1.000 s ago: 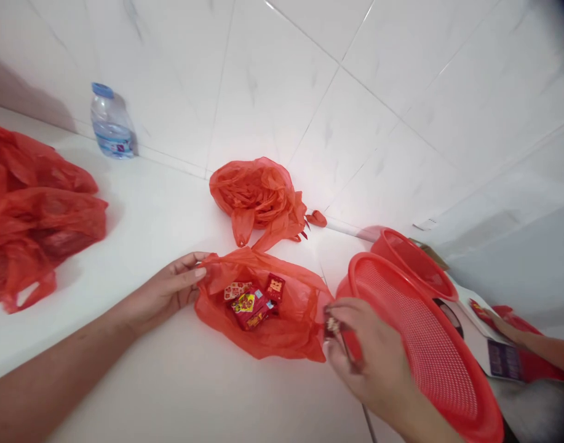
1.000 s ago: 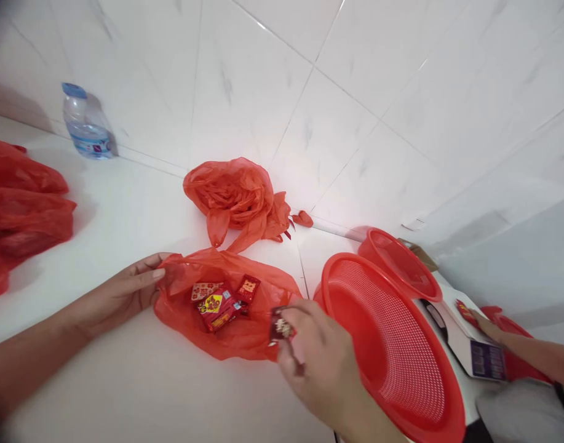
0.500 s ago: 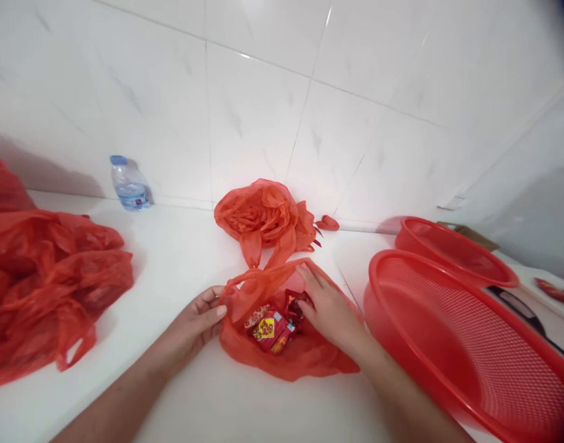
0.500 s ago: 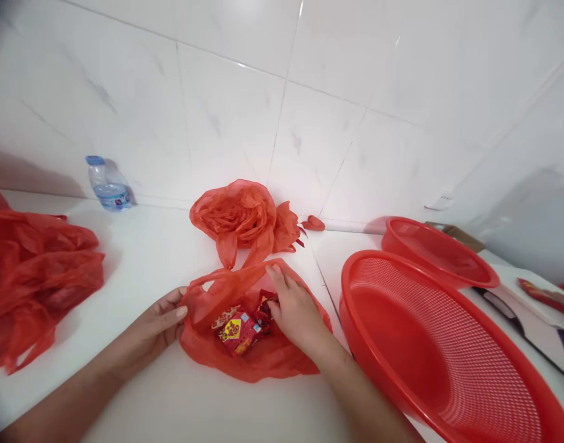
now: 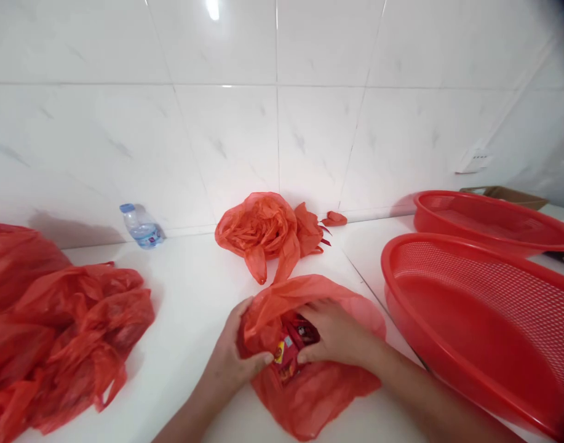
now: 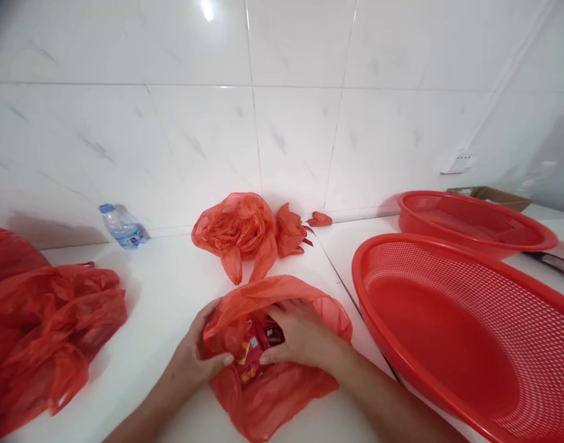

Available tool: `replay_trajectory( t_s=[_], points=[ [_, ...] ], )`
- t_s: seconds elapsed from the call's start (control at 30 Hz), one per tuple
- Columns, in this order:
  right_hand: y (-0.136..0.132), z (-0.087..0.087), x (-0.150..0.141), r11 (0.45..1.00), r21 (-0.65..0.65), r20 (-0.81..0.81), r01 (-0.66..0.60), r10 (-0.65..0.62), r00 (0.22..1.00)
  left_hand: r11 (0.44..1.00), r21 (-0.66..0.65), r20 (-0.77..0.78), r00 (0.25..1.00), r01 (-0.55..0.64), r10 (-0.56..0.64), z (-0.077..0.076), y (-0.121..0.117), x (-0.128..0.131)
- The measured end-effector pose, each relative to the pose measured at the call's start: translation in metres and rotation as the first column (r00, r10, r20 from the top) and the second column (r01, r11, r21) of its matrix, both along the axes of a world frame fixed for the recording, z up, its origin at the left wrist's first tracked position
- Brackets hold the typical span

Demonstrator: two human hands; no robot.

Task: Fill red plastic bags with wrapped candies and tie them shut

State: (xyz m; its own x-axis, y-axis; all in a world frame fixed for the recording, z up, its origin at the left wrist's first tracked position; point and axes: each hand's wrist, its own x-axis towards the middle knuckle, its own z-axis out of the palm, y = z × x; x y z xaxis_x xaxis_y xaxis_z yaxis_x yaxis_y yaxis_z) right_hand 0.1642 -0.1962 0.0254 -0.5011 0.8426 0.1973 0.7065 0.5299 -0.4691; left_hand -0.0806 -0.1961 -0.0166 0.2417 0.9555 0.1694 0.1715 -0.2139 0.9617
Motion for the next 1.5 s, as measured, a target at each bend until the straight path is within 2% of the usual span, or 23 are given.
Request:
replay_trajectory(
  t_s=[0.07, 0.13, 0.23, 0.3, 0.37, 0.43, 0.5, 0.57, 0.63, 0.73, 0.8, 0.87, 0.97, 1.27, 1.33, 1.4, 1.5],
  points=[
    [0.010, -0.005, -0.011, 0.999, 0.030, -0.018, -0.028, 0.029, 0.999, 1.000, 0.018, -0.039, 0.999, -0.012, 0.013, 0.001, 0.001, 0.006],
    [0.023, -0.010, -0.022, 0.998, 0.065, -0.044, -0.013, 0.016, 0.999, 0.997, -0.004, -0.051, 0.996, -0.075, 0.075, 0.004, 0.003, 0.008],
    [0.038, -0.014, -0.031, 0.972, 0.197, -0.057, 0.131, -0.122, 0.991, 0.976, -0.067, 0.020, 0.978, -0.205, 0.207, 0.009, 0.008, 0.005],
    [0.041, -0.015, -0.028, 0.918, 0.340, -0.099, 0.203, -0.180, 0.979, 0.957, -0.099, 0.070, 0.957, -0.274, 0.282, 0.011, 0.011, -0.001],
    [0.038, -0.014, -0.019, 0.854, 0.466, -0.164, 0.231, -0.173, 0.971, 0.944, -0.113, 0.110, 0.941, -0.309, 0.321, 0.012, 0.011, -0.006],
    [0.032, -0.013, -0.005, 0.801, 0.533, -0.194, 0.274, -0.199, 0.960, 0.938, -0.113, 0.137, 0.930, -0.327, 0.340, 0.013, 0.011, -0.010],
    [0.028, -0.014, 0.010, 0.748, 0.548, -0.200, 0.376, -0.319, 0.926, 0.934, -0.114, 0.154, 0.923, -0.337, 0.352, 0.013, 0.011, -0.011],
    [0.026, -0.018, 0.024, 0.690, 0.516, -0.233, 0.508, -0.458, 0.858, 0.933, -0.128, 0.152, 0.923, -0.337, 0.354, 0.015, 0.010, -0.011],
    [0.024, -0.024, 0.035, 0.657, 0.410, -0.294, 0.632, -0.561, 0.774, 0.935, -0.139, 0.151, 0.926, -0.327, 0.346, 0.017, 0.008, -0.011],
    [0.018, -0.032, 0.047, 0.659, 0.134, -0.287, 0.740, -0.689, 0.665, 0.938, -0.143, 0.152, 0.929, -0.316, 0.336, 0.019, 0.006, -0.011],
    [0.012, -0.033, 0.052, 0.659, -0.007, -0.198, 0.752, -0.738, 0.645, 0.939, -0.143, 0.155, 0.930, -0.312, 0.333, 0.019, 0.005, -0.011],
    [0.006, -0.032, 0.056, 0.662, -0.076, -0.115, 0.746, -0.749, 0.653, 0.937, -0.136, 0.148, 0.929, -0.322, 0.340, 0.019, 0.005, -0.011],
    [0.000, -0.029, 0.055, 0.676, -0.091, -0.037, 0.731, -0.736, 0.676, 0.925, -0.131, 0.116, 0.921, -0.357, 0.372, 0.019, 0.005, -0.012],
    [-0.008, -0.019, 0.035, 0.797, -0.184, 0.096, 0.576, -0.568, 0.817, 0.932, -0.168, 0.129, 0.930, -0.321, 0.343, 0.014, 0.009, -0.016],
    [-0.009, -0.016, 0.036, 0.827, -0.193, 0.084, 0.528, -0.522, 0.849, 0.927, -0.165, 0.125, 0.925, -0.337, 0.358, 0.015, 0.009, -0.014],
    [-0.009, -0.014, 0.038, 0.825, -0.226, 0.036, 0.517, -0.524, 0.851, 0.918, -0.176, 0.116, 0.919, -0.355, 0.377, 0.017, 0.008, -0.012],
    [-0.005, -0.016, 0.045, 0.784, -0.283, -0.067, 0.552, -0.590, 0.804, 0.909, -0.178, 0.090, 0.913, -0.377, 0.397, 0.019, 0.007, -0.011]
  ],
)
